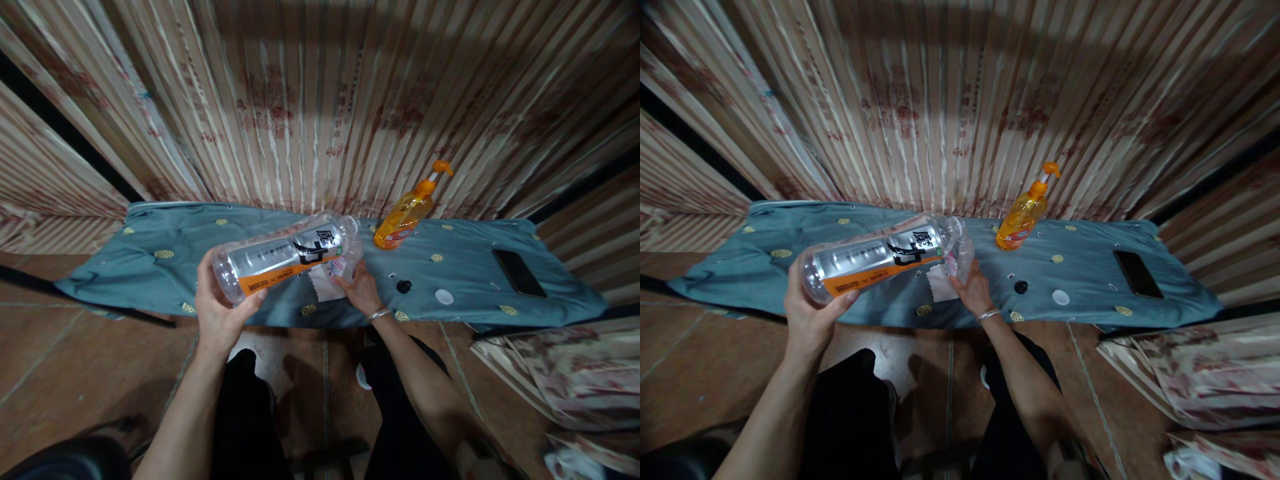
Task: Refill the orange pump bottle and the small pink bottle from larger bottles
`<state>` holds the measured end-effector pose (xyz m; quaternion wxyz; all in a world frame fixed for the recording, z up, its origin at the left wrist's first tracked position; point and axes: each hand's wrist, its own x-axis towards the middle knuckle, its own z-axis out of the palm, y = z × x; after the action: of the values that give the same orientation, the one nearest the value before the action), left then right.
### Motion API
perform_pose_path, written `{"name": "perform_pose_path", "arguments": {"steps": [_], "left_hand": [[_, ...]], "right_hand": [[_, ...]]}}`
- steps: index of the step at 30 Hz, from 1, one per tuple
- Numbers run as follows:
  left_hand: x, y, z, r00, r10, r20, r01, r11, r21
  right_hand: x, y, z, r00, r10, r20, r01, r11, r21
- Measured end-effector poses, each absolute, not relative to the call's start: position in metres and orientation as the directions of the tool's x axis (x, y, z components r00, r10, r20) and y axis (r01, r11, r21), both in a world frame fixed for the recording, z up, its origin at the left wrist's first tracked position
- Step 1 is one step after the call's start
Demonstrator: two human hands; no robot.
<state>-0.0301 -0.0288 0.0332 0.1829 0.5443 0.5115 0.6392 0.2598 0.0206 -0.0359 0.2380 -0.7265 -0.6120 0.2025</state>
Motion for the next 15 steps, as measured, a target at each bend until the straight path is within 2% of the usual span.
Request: {"name": "perform_pose_path", "arguments": {"steps": [15], "left_hand": [[-0.0281, -0.0262, 0.0305, -0.382, 0.781, 0.494, 0.312, -0.394, 0.864]], "right_hand": [[0.2604, 0.0273, -0.0459, 0.183, 0.982, 0.035, 0.774, -0.123, -0.621]]}}
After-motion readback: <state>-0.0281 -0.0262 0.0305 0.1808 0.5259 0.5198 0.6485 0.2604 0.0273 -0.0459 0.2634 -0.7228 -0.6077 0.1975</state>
